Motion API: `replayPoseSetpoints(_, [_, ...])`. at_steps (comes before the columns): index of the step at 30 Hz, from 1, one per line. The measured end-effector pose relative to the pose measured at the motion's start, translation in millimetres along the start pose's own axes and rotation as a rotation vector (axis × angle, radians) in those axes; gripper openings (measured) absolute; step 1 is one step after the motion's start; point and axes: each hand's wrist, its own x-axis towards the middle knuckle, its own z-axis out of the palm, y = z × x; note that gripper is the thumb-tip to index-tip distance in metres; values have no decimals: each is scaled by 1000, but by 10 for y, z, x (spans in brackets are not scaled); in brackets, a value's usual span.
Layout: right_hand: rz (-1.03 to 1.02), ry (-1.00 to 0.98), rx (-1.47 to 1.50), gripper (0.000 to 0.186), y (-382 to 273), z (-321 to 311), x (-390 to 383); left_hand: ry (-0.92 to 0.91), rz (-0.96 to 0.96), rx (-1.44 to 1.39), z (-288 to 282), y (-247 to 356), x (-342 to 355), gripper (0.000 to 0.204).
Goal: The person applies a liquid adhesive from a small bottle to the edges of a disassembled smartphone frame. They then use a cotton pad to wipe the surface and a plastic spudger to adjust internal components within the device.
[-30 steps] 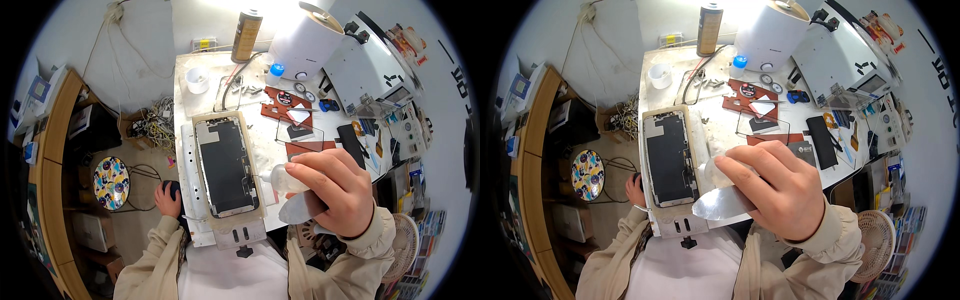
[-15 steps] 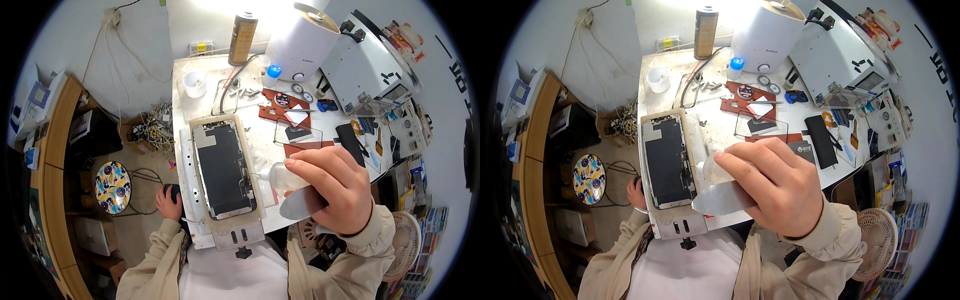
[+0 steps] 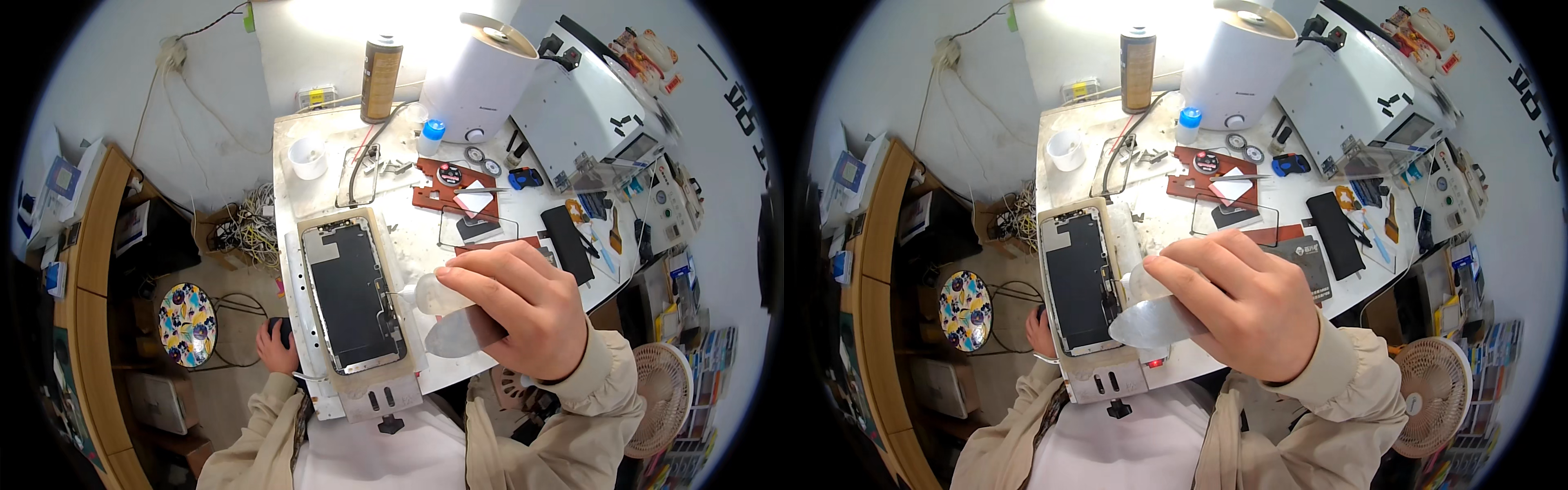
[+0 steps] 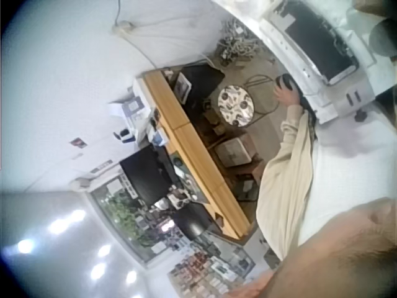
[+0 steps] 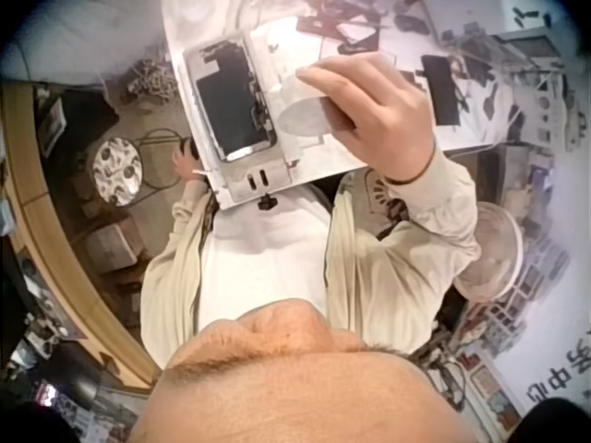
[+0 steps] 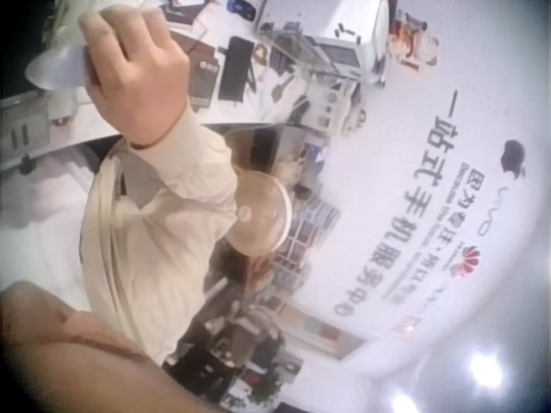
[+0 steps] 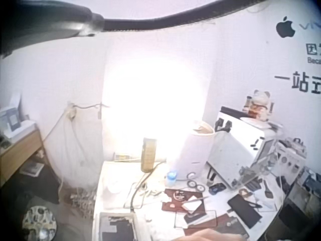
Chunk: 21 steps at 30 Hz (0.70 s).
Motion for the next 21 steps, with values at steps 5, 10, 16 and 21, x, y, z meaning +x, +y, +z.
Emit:
replayPoseSetpoints(5, [-9, -30, -52, 51, -11, -95, -10, -34, -33, 17, -4, 20, 1, 49])
replayPoseSetpoints(10, [4, -78, 2, 56, -93, -182, -116, -12, -10, 8, -15, 17, -3, 49])
replayPoseSetpoints(16, [-2, -129, 14, 59, -137, -181, -180, -3, -18, 6, -75, 83, -5, 49])
replayPoseSetpoints(21, [-4, -115, 9, 60, -148, -180, -159, 5, -17, -9, -70, 106, -2, 49])
